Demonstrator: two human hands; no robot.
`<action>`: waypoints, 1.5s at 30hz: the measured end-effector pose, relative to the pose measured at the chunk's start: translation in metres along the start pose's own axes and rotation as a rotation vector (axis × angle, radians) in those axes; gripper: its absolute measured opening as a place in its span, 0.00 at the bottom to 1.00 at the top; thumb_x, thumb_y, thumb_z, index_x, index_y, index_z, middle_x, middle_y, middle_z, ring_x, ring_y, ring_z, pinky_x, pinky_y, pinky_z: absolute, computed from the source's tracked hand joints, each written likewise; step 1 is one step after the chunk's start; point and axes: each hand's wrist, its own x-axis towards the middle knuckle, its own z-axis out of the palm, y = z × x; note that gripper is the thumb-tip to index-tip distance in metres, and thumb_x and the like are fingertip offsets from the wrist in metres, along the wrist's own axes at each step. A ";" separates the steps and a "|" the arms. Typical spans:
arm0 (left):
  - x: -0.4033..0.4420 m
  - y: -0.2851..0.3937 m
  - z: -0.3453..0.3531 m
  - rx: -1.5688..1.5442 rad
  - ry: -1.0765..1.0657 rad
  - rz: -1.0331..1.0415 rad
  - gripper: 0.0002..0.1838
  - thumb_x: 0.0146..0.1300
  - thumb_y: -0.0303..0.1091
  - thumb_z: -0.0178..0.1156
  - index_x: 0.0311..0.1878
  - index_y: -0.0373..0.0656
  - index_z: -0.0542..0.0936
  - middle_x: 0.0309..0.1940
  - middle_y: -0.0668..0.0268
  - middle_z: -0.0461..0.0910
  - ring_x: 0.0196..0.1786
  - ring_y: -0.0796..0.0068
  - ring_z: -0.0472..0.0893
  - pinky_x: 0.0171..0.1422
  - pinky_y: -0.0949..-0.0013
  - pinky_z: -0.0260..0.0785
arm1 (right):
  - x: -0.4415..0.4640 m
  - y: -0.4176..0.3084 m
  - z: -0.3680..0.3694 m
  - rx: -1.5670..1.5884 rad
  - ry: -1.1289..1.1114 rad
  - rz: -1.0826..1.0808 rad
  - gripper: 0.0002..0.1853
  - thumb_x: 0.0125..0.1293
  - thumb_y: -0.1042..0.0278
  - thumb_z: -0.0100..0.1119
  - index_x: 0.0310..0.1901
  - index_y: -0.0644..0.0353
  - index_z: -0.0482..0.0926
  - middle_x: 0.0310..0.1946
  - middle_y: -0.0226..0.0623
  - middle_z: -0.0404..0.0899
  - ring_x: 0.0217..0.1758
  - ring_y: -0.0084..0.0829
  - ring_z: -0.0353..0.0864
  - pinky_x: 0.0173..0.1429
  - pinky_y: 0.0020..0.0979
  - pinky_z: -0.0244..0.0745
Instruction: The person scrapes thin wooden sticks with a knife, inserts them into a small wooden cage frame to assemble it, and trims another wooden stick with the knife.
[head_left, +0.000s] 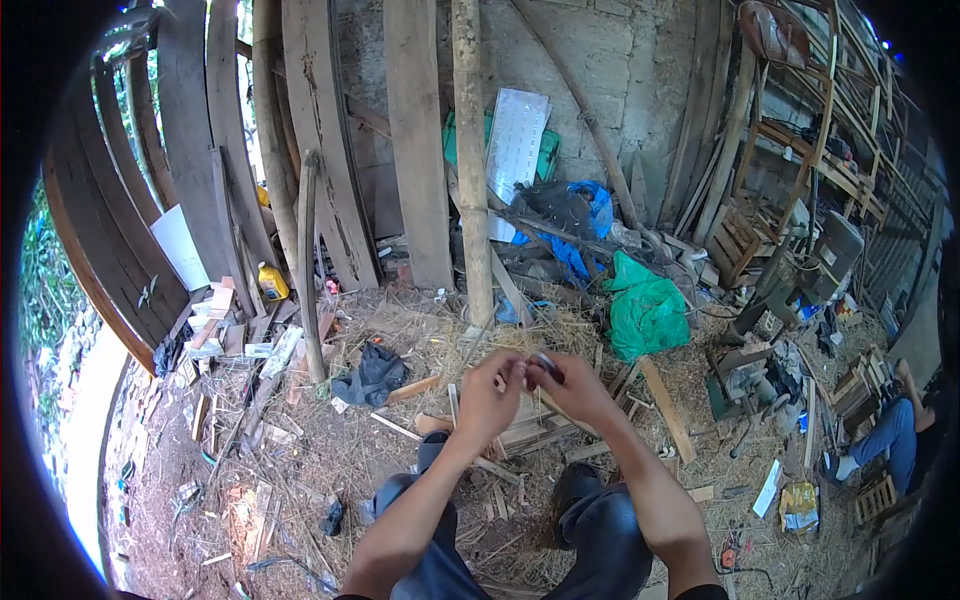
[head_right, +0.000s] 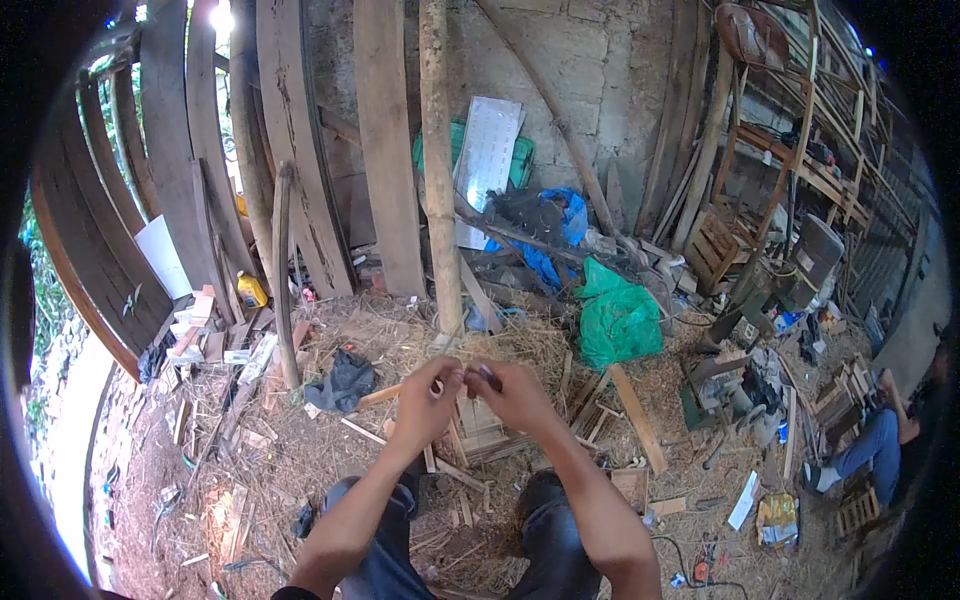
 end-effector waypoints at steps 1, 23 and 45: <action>0.002 -0.003 -0.003 0.016 0.044 -0.025 0.03 0.61 0.26 0.57 0.35 0.36 0.77 0.21 0.59 0.76 0.24 0.70 0.75 0.32 0.69 0.67 | -0.002 -0.007 0.001 -0.071 -0.100 0.037 0.08 0.66 0.68 0.55 0.40 0.64 0.78 0.26 0.34 0.79 0.32 0.22 0.77 0.39 0.26 0.71; -0.008 -0.004 0.005 -0.092 -0.234 -0.227 0.08 0.62 0.27 0.59 0.43 0.36 0.76 0.28 0.65 0.79 0.28 0.82 0.76 0.33 0.75 0.68 | 0.006 0.019 -0.006 0.141 0.189 0.088 0.10 0.67 0.67 0.56 0.42 0.66 0.75 0.30 0.31 0.78 0.35 0.20 0.76 0.41 0.26 0.70; -0.005 -0.003 -0.006 -0.193 -0.168 -0.360 0.07 0.64 0.29 0.57 0.41 0.36 0.75 0.25 0.65 0.77 0.27 0.79 0.76 0.31 0.72 0.68 | 0.000 0.002 -0.007 0.319 0.113 0.143 0.17 0.75 0.57 0.40 0.48 0.61 0.73 0.23 0.28 0.71 0.23 0.17 0.64 0.27 0.20 0.61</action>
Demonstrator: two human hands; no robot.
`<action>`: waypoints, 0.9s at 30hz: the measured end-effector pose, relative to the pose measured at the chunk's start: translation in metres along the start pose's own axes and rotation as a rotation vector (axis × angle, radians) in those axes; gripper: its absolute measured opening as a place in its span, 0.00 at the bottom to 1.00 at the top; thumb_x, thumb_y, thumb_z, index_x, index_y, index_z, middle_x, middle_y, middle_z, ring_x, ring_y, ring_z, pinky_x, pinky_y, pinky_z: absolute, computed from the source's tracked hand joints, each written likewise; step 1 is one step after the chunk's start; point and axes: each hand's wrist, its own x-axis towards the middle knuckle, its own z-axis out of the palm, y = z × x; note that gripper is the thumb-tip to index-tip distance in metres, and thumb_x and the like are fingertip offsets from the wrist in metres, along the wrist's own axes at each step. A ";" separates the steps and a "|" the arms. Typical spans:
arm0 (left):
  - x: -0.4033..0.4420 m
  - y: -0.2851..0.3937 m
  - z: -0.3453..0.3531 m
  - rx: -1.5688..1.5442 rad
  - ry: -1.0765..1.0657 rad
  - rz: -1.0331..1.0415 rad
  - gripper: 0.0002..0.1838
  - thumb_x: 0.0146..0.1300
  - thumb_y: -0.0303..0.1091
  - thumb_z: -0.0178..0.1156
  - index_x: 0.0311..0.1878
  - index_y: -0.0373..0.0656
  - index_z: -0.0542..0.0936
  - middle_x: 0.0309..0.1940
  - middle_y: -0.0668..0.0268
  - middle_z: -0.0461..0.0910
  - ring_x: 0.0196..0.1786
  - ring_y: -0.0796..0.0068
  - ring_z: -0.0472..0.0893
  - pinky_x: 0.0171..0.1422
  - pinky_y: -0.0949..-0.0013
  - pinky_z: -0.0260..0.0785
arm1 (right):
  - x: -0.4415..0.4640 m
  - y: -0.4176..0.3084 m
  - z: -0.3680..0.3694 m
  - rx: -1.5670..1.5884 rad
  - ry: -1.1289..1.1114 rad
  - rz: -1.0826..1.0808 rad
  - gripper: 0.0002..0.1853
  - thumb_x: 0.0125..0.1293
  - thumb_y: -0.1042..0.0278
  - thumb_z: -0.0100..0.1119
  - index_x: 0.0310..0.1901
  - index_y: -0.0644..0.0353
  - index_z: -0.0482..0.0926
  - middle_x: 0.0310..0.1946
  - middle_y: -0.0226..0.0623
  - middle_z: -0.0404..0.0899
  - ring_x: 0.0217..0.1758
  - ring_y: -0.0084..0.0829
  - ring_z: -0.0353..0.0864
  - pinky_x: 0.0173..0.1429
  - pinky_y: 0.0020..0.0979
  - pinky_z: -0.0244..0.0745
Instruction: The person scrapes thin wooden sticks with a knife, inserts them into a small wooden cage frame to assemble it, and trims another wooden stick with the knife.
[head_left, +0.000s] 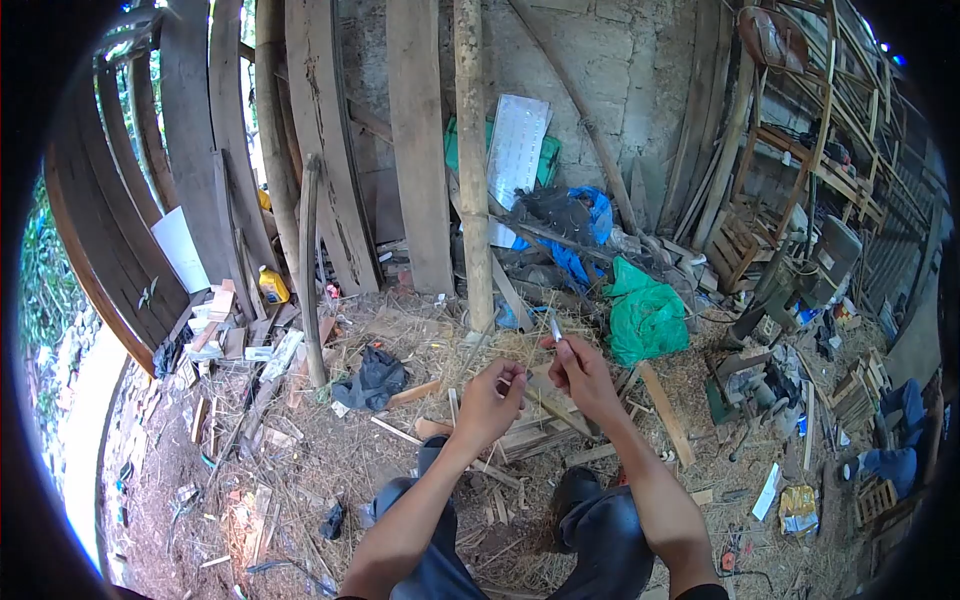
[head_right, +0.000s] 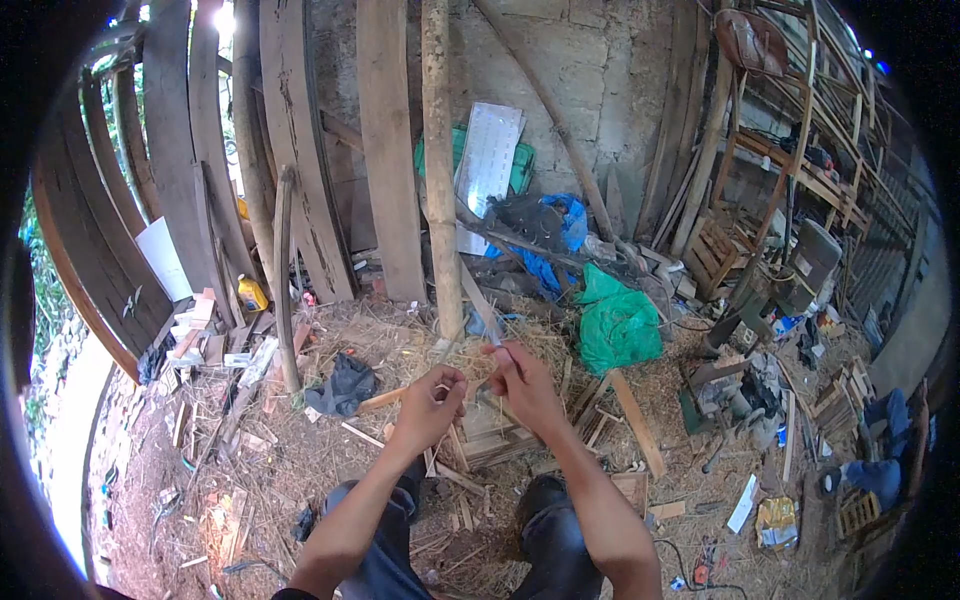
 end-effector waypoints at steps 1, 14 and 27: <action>-0.001 0.002 0.000 -0.041 -0.027 -0.057 0.07 0.65 0.30 0.56 0.41 0.35 0.74 0.25 0.69 0.75 0.26 0.84 0.74 0.29 0.75 0.67 | 0.000 -0.001 0.001 -0.021 -0.015 -0.015 0.15 0.75 0.60 0.39 0.47 0.62 0.73 0.22 0.28 0.70 0.24 0.17 0.65 0.30 0.21 0.62; 0.002 -0.003 -0.002 0.145 0.079 0.146 0.06 0.61 0.28 0.59 0.39 0.36 0.77 0.25 0.60 0.79 0.24 0.73 0.76 0.31 0.69 0.68 | 0.008 0.011 -0.011 -0.095 0.158 -0.040 0.11 0.72 0.69 0.43 0.45 0.64 0.75 0.24 0.29 0.75 0.26 0.20 0.69 0.35 0.24 0.66; 0.002 0.005 0.004 0.324 0.311 0.449 0.04 0.58 0.21 0.58 0.37 0.33 0.76 0.31 0.53 0.77 0.31 0.56 0.78 0.35 0.63 0.69 | 0.007 0.019 0.003 -0.178 0.163 -0.173 0.12 0.73 0.66 0.44 0.43 0.65 0.75 0.23 0.28 0.76 0.22 0.13 0.61 0.25 0.18 0.59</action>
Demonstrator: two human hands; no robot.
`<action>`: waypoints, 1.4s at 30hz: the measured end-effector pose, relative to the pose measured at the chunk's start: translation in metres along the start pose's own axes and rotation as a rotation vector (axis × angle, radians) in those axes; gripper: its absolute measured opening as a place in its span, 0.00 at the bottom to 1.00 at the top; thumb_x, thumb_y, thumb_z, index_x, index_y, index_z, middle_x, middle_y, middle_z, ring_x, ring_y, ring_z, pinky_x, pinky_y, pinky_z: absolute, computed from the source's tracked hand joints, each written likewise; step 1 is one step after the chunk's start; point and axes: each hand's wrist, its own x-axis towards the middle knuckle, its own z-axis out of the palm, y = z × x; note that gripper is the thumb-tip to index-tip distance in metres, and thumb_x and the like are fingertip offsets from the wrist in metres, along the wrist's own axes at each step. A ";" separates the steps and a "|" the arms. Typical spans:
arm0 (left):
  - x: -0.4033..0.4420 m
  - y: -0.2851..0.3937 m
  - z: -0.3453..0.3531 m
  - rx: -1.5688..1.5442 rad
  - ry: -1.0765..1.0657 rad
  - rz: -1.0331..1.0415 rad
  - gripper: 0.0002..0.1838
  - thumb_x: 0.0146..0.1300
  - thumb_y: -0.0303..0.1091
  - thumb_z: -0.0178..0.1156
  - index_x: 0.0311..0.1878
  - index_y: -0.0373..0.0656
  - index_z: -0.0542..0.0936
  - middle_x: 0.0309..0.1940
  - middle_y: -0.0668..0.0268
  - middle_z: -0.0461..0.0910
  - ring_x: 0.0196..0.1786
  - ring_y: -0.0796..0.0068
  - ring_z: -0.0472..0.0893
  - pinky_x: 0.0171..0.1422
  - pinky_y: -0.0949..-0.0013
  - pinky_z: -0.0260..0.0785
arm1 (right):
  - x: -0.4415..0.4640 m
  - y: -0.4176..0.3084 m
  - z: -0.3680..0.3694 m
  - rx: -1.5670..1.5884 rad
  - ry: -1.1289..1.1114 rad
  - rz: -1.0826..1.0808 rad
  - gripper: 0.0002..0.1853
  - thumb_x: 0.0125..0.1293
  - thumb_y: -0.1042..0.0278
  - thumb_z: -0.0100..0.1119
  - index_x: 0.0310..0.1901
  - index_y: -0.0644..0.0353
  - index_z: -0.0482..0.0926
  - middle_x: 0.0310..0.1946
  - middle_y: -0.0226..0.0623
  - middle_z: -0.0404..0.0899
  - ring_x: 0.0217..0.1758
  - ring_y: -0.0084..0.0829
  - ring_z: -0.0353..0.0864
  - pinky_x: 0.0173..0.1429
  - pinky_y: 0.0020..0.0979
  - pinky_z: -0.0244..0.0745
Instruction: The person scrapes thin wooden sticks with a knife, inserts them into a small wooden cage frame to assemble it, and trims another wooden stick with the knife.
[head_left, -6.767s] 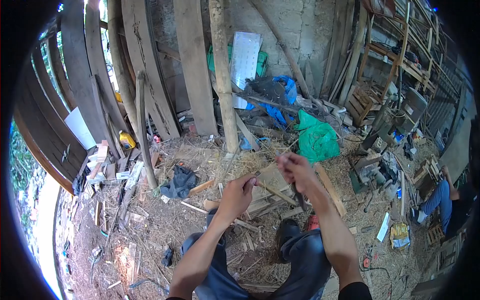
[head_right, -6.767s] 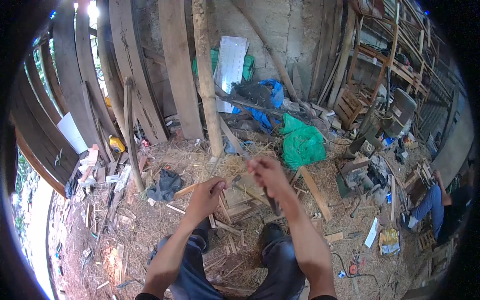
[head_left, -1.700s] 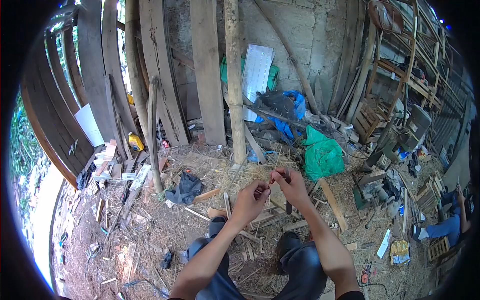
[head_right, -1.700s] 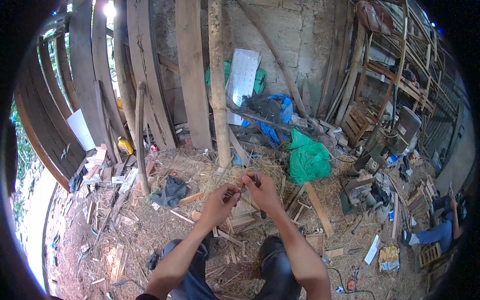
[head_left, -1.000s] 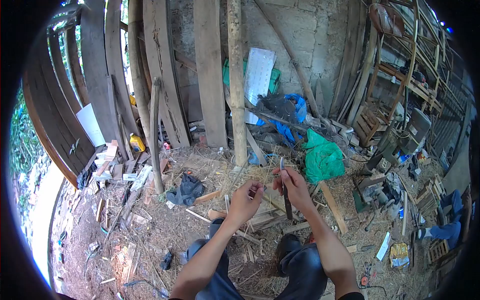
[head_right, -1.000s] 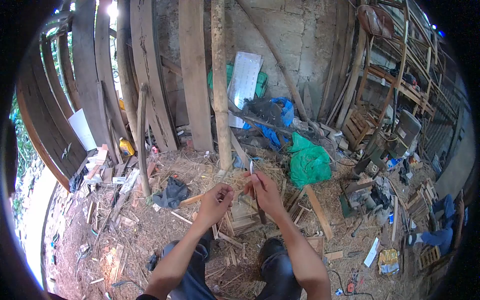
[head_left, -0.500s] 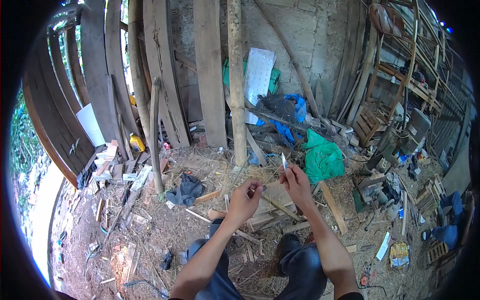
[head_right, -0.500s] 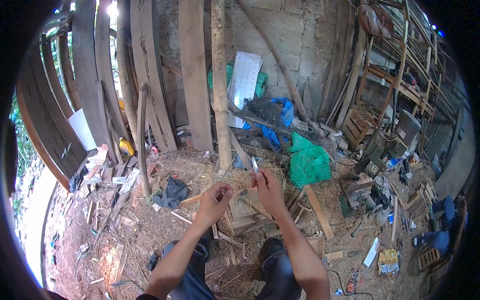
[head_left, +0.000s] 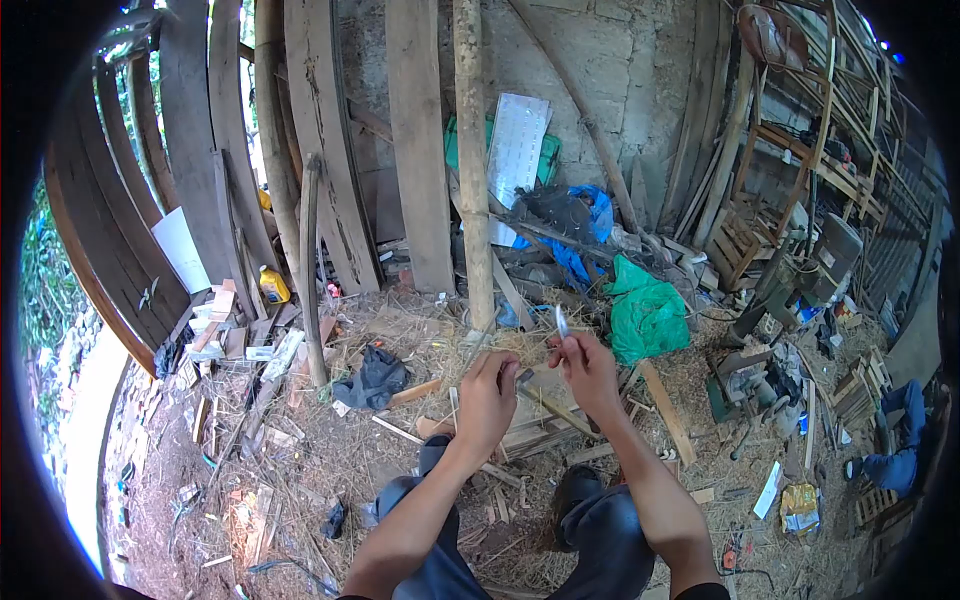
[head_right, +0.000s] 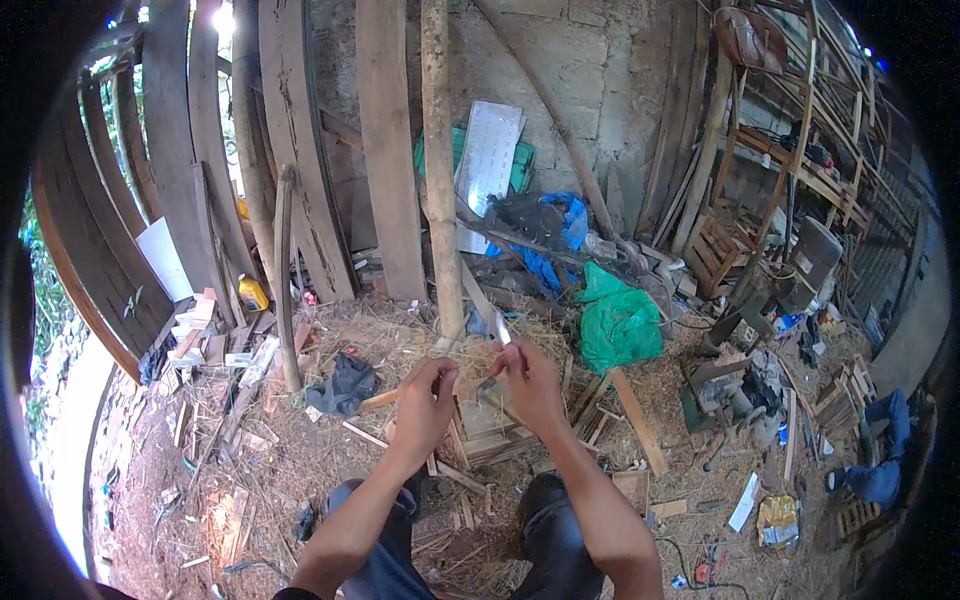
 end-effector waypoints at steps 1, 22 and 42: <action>0.000 0.001 0.000 0.017 0.016 0.009 0.04 0.59 0.21 0.58 0.37 0.34 0.76 0.30 0.54 0.77 0.29 0.58 0.78 0.34 0.65 0.69 | 0.000 -0.001 0.000 0.059 0.039 0.031 0.12 0.73 0.66 0.44 0.43 0.65 0.75 0.23 0.29 0.76 0.22 0.13 0.62 0.26 0.18 0.60; -0.002 -0.002 0.002 0.120 -0.006 0.041 0.06 0.58 0.21 0.58 0.39 0.34 0.76 0.32 0.54 0.75 0.31 0.55 0.77 0.35 0.63 0.68 | -0.008 -0.013 0.018 -0.072 0.031 0.087 0.13 0.72 0.66 0.45 0.38 0.66 0.76 0.22 0.35 0.78 0.22 0.25 0.74 0.30 0.27 0.68; -0.004 0.000 -0.002 -0.133 -0.251 -0.177 0.05 0.61 0.27 0.59 0.39 0.37 0.78 0.26 0.61 0.80 0.24 0.76 0.76 0.30 0.71 0.68 | 0.007 -0.008 -0.020 0.319 0.143 0.141 0.16 0.72 0.58 0.49 0.40 0.63 0.77 0.23 0.23 0.68 0.22 0.14 0.62 0.28 0.18 0.58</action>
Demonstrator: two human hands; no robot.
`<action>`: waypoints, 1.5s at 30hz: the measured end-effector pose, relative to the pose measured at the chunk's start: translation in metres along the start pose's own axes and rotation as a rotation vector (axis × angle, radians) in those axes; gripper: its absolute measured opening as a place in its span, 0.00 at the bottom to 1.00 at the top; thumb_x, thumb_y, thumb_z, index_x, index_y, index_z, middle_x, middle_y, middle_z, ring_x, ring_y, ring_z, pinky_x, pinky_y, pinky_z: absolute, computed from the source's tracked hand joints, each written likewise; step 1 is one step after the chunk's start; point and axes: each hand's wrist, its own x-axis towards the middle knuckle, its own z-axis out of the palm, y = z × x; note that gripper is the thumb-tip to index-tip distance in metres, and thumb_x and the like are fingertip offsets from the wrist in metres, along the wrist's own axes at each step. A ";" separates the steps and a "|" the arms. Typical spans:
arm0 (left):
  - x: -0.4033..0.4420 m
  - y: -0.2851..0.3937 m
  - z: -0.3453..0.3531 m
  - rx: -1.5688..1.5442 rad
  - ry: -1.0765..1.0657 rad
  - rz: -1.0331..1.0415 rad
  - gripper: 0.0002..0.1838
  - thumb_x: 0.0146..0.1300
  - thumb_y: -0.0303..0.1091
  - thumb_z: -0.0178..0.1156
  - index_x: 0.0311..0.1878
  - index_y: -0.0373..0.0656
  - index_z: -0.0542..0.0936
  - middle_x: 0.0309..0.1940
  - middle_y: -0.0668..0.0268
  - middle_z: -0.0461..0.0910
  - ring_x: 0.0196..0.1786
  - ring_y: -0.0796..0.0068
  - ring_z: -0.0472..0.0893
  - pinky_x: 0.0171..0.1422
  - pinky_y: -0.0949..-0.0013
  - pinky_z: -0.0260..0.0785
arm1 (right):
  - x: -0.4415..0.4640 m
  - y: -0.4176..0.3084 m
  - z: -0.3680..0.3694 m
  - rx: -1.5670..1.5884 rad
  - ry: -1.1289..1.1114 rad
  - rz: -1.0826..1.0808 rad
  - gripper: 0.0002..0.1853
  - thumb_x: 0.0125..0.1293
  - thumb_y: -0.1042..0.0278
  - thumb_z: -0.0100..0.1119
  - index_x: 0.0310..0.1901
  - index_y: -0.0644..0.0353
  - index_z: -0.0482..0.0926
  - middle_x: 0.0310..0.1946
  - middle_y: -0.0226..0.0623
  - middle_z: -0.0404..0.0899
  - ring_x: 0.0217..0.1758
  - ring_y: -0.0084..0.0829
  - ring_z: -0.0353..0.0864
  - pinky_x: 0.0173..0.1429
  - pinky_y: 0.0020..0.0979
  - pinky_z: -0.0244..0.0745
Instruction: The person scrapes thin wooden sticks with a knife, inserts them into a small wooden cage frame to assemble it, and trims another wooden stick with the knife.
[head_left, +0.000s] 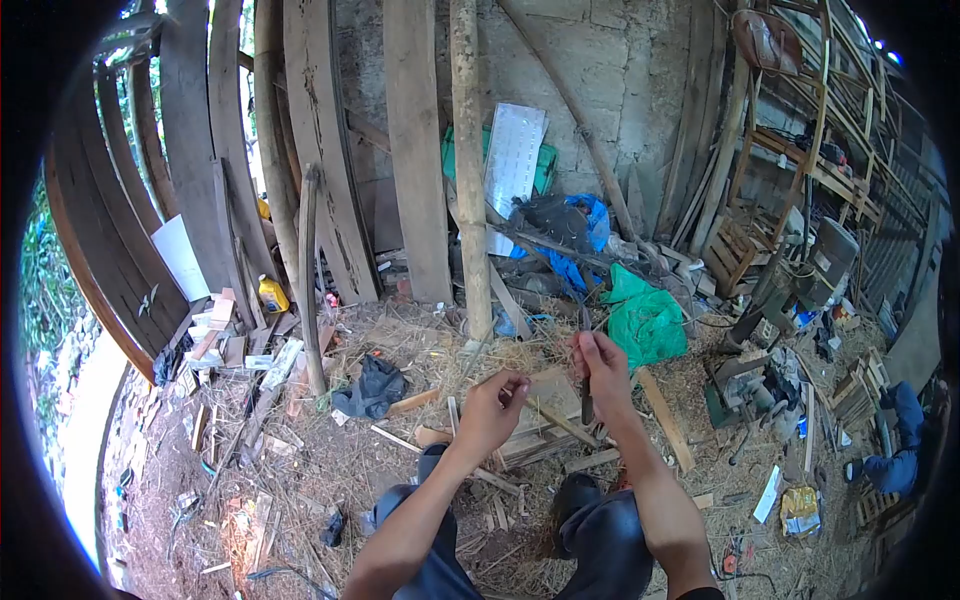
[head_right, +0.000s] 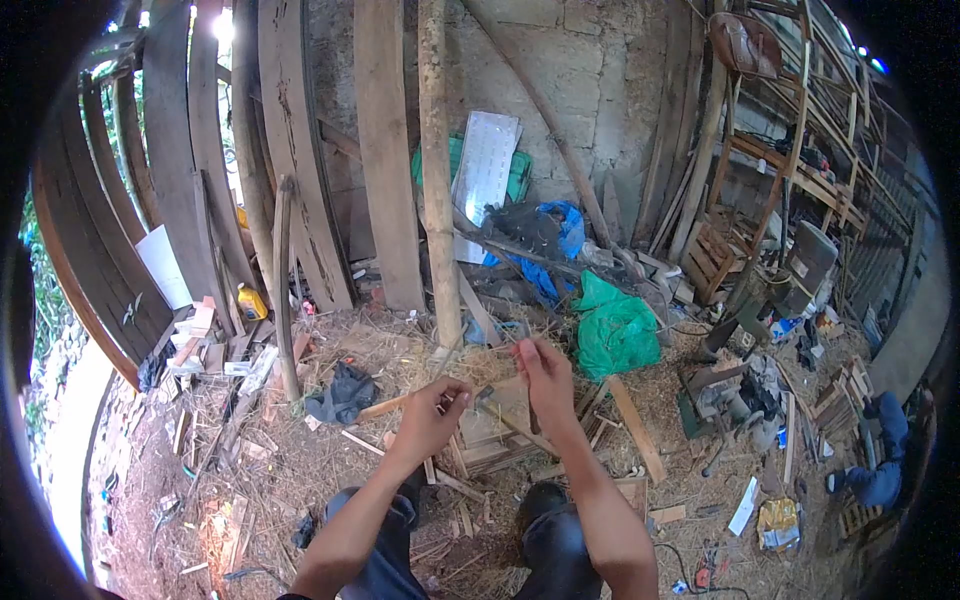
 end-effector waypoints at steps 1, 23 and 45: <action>0.001 0.000 -0.001 0.022 -0.020 0.000 0.04 0.61 0.26 0.58 0.38 0.36 0.78 0.27 0.59 0.80 0.22 0.73 0.77 0.29 0.69 0.68 | 0.002 0.002 -0.003 0.000 -0.002 -0.002 0.16 0.72 0.58 0.49 0.40 0.63 0.77 0.23 0.23 0.68 0.22 0.14 0.62 0.28 0.18 0.58; 0.002 -0.003 0.005 -0.167 0.150 -0.025 0.04 0.59 0.23 0.60 0.38 0.37 0.78 0.23 0.61 0.79 0.23 0.80 0.73 0.28 0.74 0.65 | -0.014 -0.009 0.023 0.070 -0.239 0.228 0.07 0.67 0.69 0.55 0.42 0.63 0.78 0.26 0.27 0.77 0.17 0.13 0.62 0.20 0.16 0.55; -0.001 0.005 0.009 -0.059 0.162 0.011 0.05 0.62 0.24 0.59 0.39 0.34 0.77 0.23 0.66 0.79 0.24 0.84 0.73 0.29 0.76 0.66 | -0.023 -0.007 0.025 0.039 -0.382 0.151 0.08 0.69 0.67 0.53 0.41 0.62 0.75 0.24 0.27 0.75 0.17 0.13 0.63 0.21 0.16 0.55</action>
